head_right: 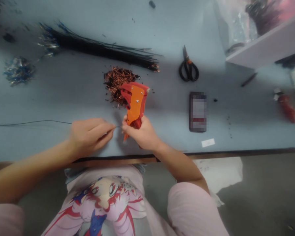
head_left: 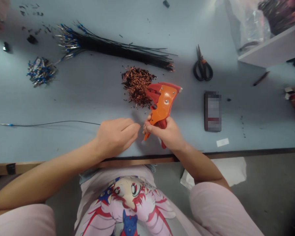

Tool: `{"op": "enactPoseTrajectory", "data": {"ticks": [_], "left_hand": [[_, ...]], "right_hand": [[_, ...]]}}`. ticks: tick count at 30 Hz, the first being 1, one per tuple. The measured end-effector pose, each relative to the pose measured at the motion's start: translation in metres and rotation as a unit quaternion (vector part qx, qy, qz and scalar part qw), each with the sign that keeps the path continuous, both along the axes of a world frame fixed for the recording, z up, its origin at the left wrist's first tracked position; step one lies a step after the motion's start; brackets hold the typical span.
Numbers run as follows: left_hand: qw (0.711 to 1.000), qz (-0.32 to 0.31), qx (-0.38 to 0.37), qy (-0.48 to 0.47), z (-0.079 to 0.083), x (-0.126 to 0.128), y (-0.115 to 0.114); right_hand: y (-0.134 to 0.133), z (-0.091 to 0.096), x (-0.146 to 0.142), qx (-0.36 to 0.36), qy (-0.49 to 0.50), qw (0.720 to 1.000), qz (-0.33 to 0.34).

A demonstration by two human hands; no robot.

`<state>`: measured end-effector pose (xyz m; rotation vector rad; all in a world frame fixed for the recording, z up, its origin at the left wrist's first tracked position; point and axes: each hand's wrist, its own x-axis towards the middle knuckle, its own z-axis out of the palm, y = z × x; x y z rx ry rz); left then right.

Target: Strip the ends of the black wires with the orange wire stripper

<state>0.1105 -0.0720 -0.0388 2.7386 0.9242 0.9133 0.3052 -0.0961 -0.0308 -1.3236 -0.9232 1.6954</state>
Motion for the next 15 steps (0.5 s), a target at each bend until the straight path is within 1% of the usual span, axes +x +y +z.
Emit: {"op": "enactPoseTrajectory", "data": {"ticks": [5,11,15], "left_hand": [[1.0,0.009,-0.019,0.012,0.003,-0.001,-0.0004],[0.998,0.014,-0.048,-0.025,0.0045,-0.0015,0.0004],[0.997,0.016,-0.062,-0.04,0.0066,-0.0001,-0.0015]], "right_hand": [[-0.0003,0.0,0.0029,0.0,-0.012,1.0,0.0],[-0.0004,0.001,0.0039,0.003,-0.017,1.0,-0.025],[-0.0011,0.0009,0.0039,0.015,-0.009,0.999,-0.027]]}}
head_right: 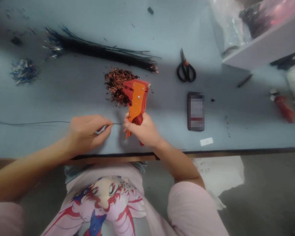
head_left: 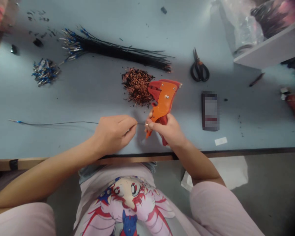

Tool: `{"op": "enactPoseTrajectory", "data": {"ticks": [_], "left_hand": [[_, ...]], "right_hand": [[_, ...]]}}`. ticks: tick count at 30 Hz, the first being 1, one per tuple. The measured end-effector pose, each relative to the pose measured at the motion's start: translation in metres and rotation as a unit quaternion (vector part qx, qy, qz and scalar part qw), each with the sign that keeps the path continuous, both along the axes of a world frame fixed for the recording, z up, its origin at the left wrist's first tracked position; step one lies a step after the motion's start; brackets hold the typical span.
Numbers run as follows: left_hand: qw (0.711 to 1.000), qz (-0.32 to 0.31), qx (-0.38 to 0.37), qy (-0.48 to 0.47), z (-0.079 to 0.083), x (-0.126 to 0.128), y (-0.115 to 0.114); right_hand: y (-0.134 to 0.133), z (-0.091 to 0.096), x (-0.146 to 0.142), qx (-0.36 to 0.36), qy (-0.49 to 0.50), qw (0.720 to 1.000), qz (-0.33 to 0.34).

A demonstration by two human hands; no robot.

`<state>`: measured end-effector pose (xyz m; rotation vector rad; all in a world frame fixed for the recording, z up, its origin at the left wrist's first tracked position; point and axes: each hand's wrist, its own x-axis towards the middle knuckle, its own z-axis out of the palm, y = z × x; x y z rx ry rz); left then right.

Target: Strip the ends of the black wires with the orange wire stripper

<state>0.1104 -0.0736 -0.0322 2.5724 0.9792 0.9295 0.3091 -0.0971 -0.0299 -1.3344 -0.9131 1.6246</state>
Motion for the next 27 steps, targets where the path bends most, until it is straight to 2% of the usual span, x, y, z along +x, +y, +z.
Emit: {"op": "enactPoseTrajectory", "data": {"ticks": [5,7,8,9,11,14,19,27], "left_hand": [[1.0,0.009,-0.012,-0.008,0.003,-0.005,0.005],[0.998,0.056,-0.006,-0.019,0.003,-0.014,0.016],[0.994,0.1,-0.008,-0.035,0.002,-0.019,0.023],[0.987,0.143,-0.027,-0.064,0.001,-0.024,0.03],[0.973,0.192,-0.071,-0.107,-0.001,-0.031,0.042],[0.972,0.178,-0.096,-0.122,-0.005,-0.031,0.046],[0.982,0.139,-0.086,-0.099,-0.006,-0.021,0.036],[0.984,0.133,-0.091,-0.075,-0.006,-0.02,0.033]], "right_hand": [[0.0,0.0,0.003,0.003,0.025,1.0,-0.01],[0.004,0.003,0.009,0.009,0.031,0.998,-0.044],[0.008,0.005,0.012,0.02,0.036,0.997,-0.069],[0.011,0.007,0.016,0.035,0.041,0.994,-0.096],[0.019,0.009,0.023,0.056,0.044,0.989,-0.128],[0.027,0.007,0.028,0.038,0.03,0.992,-0.117],[0.027,0.002,0.028,-0.017,0.013,0.998,-0.055],[0.024,-0.003,0.029,-0.032,-0.001,0.999,-0.02]]}}
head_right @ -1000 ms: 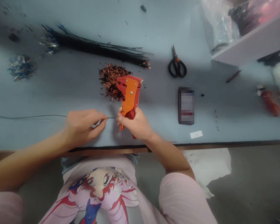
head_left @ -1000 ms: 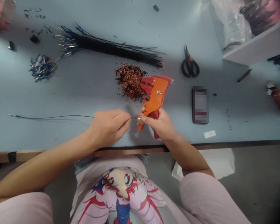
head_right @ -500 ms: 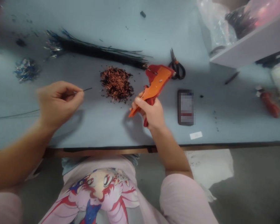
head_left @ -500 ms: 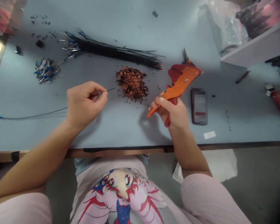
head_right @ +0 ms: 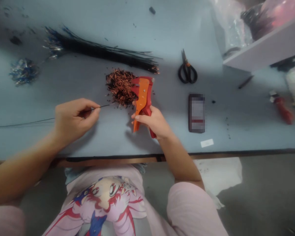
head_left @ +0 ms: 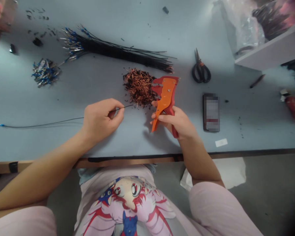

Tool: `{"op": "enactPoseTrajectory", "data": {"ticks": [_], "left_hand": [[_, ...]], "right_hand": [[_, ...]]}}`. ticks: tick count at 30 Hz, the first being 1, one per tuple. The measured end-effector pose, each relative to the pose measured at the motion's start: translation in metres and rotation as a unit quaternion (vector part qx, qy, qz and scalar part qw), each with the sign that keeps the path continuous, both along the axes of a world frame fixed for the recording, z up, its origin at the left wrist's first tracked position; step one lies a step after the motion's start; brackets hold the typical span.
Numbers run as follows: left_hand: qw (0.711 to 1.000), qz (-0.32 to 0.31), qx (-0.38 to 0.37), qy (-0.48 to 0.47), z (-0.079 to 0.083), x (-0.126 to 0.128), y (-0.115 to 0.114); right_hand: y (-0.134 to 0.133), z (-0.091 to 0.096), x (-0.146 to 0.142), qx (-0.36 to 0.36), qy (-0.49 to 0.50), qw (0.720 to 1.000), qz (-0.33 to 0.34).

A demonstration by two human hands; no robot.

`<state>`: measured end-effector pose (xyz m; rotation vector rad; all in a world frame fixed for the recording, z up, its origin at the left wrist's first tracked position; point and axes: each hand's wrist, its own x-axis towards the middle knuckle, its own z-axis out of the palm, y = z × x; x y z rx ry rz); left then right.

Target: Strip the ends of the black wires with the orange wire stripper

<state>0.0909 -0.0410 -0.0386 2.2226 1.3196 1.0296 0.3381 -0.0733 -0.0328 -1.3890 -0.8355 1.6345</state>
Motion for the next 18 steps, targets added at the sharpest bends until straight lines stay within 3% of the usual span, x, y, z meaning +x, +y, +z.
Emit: {"op": "enactPoseTrajectory", "data": {"ticks": [5,11,18], "left_hand": [[0.999,0.004,-0.039,-0.03,0.0,0.002,-0.004],[0.988,0.036,-0.075,-0.13,-0.002,0.006,-0.005],[0.962,0.021,-0.154,-0.223,-0.007,0.012,-0.004]], "right_hand": [[-0.007,0.006,-0.005,-0.036,0.045,0.997,0.057],[-0.017,0.003,-0.018,-0.096,0.124,0.98,0.124],[-0.021,-0.002,-0.025,-0.103,0.205,0.963,0.139]]}}
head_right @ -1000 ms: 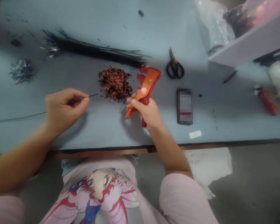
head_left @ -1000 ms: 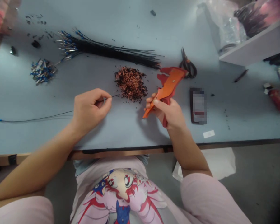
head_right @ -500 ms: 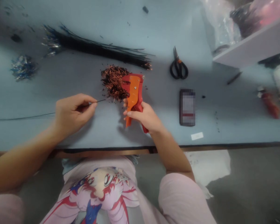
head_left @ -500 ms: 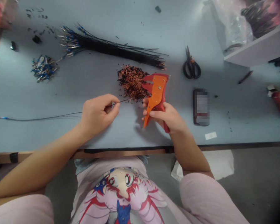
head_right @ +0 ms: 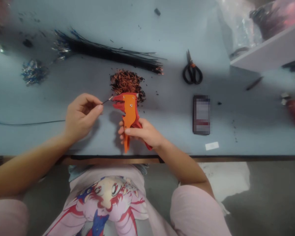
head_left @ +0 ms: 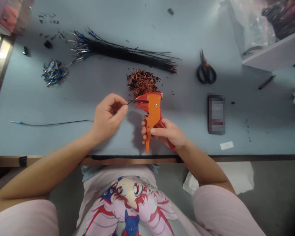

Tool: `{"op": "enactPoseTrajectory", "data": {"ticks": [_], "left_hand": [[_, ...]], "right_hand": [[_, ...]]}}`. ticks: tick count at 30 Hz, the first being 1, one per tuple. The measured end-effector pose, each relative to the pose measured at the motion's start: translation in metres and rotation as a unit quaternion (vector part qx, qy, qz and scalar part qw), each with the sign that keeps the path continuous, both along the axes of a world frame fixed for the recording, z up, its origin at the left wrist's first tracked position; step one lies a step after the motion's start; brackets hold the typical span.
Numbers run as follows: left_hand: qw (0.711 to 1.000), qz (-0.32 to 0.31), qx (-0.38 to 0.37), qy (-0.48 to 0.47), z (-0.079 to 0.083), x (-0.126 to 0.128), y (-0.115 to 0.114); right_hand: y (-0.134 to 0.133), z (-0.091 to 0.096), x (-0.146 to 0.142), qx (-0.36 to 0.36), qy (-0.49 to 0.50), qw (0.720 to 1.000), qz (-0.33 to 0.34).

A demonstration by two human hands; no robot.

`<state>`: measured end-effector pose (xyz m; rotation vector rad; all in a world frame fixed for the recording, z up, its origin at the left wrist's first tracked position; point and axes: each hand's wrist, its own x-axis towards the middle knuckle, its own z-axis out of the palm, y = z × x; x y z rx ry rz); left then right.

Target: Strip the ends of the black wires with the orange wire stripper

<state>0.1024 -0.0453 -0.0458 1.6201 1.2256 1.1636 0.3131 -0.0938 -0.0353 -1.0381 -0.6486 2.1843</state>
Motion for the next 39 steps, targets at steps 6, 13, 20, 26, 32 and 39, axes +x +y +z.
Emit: {"op": "enactPoseTrajectory", "data": {"ticks": [6,13,20,26,32,39], "left_hand": [[1.0,-0.007,0.005,0.029,-0.0011,0.0008,-0.0023],[0.997,-0.005,0.025,0.073,0.0026,0.0001,-0.0056],[0.995,-0.009,0.059,0.082,0.0064,-0.0007,-0.0068],[0.993,-0.006,0.056,0.099,0.0069,0.0001,-0.0077],[0.993,-0.001,0.056,0.108,0.0051,-0.0002,-0.0083],[0.992,-0.006,0.06,0.109,0.005,-0.0005,-0.0086]], "right_hand": [[-0.0026,0.0021,0.003,0.031,0.007,0.999,0.024],[-0.0067,0.0035,0.0025,0.044,0.005,0.998,0.043],[-0.0075,0.0032,0.0027,0.048,-0.009,0.998,0.036],[-0.0079,0.0043,0.0022,0.056,-0.017,0.997,0.043],[-0.0078,0.004,0.002,0.059,-0.021,0.997,0.051],[-0.0077,0.0038,0.0022,0.061,-0.031,0.996,0.053]]}}
